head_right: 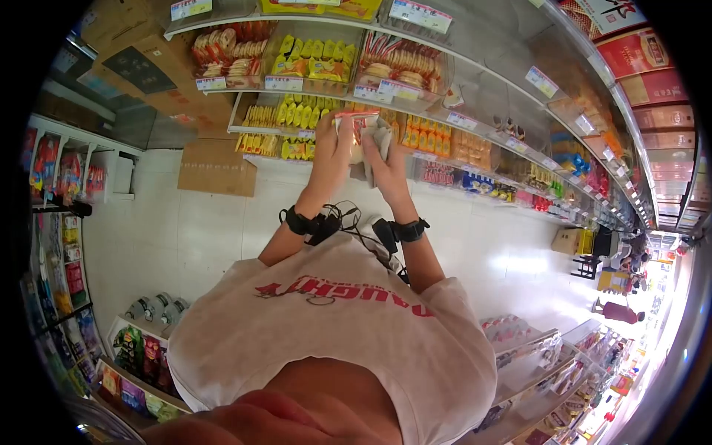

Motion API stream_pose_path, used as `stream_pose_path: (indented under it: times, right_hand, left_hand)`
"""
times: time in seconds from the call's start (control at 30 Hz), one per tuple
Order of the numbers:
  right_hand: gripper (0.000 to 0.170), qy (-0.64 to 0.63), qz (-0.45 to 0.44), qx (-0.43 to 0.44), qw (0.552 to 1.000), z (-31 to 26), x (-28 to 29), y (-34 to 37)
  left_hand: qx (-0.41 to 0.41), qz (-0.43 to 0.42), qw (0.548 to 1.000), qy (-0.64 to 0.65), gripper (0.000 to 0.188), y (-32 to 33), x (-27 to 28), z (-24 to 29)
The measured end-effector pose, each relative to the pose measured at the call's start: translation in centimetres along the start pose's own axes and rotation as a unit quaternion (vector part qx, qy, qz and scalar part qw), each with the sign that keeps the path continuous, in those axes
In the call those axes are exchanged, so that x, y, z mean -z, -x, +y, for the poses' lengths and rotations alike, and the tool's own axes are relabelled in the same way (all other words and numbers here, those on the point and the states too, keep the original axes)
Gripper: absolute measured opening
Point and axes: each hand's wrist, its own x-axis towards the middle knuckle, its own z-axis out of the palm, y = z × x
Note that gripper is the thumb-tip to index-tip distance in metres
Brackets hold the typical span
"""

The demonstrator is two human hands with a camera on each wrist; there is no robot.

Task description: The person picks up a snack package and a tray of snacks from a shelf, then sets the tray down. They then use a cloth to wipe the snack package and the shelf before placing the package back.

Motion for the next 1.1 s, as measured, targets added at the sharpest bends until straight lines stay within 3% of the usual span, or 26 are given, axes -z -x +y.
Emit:
stream_pose_path:
  times: [0.1,0.2,0.3,0.33,0.4,0.5,0.53,0.6,0.63,0.73,0.77,0.87,0.93,1.0,1.03,1.1]
  right_hand:
    - [0.035,0.031,0.010,0.067,0.997,-0.1,-0.7,-0.4]
    - [0.033,0.083,0.033,-0.032,0.995,-2.1,0.3,-0.6]
    - [0.029,0.091,0.063,0.035,0.993,-0.7,-0.6,-0.7]
    - [0.029,0.094,0.064,0.068,0.991,-0.1,-0.8,-0.8]
    - [0.028,0.082,0.012,0.038,0.996,0.3,-1.2,-0.5]
    - [0.028,0.102,0.005,0.043,0.994,0.9,-1.8,-0.9]
    - [0.029,0.118,0.018,0.054,0.991,1.1,-1.8,-1.3]
    - [0.034,0.161,0.070,0.120,0.977,1.1,-2.0,-1.8]
    - [0.037,0.185,0.098,0.149,0.967,0.9,-1.9,-1.7]
    - [0.053,0.406,0.021,0.273,0.872,-0.9,-1.3,-0.5]
    - [0.061,0.383,-0.047,0.259,0.885,0.3,-1.0,-0.7]
    - [0.064,0.365,-0.027,0.275,0.889,0.6,-3.0,0.2]
    - [0.056,0.336,-0.027,0.250,0.907,0.7,-2.7,-0.1]
    - [0.052,0.258,-0.020,0.221,0.940,0.9,-2.7,-0.8]
    - [0.050,0.217,-0.026,0.174,0.960,1.3,-2.5,-0.7]
    - [0.047,0.135,-0.038,0.083,0.987,2.3,-1.1,-0.9]
  left_hand:
    - [0.135,-0.051,0.976,0.165,0.038,-0.2,1.2,0.2]
    - [0.075,-0.061,0.985,0.140,0.034,0.2,1.4,0.1]
    - [0.179,-0.090,0.973,0.114,0.033,-0.1,2.7,0.9]
    - [0.178,-0.062,0.975,0.119,0.033,-0.3,2.8,1.0]
    - [0.180,0.001,0.976,0.126,0.034,-0.3,3.0,1.3]
    - [0.230,-0.077,0.969,0.037,0.041,-0.7,3.9,-1.6]
    - [0.227,-0.063,0.971,0.049,0.044,-0.7,3.7,-1.8]
    - [0.227,-0.039,0.970,0.078,0.049,0.1,2.8,-2.1]
    - [0.259,-0.090,0.957,0.097,0.059,0.1,2.9,-2.7]
    - [0.367,-0.112,0.874,0.297,0.064,0.2,1.5,-1.9]
    - [0.374,-0.130,0.871,0.290,0.065,0.5,1.3,-2.3]
    - [0.361,-0.171,0.881,0.254,0.068,0.0,1.1,-3.3]
    - [0.322,-0.180,0.904,0.217,0.072,-0.6,0.7,-1.6]
    - [0.226,-0.189,0.945,0.140,0.069,-0.6,0.5,0.3]
    - [0.176,-0.192,0.960,0.100,0.068,-0.6,0.5,0.9]
    - [0.185,-0.226,0.953,0.081,0.066,-1.1,0.8,1.2]
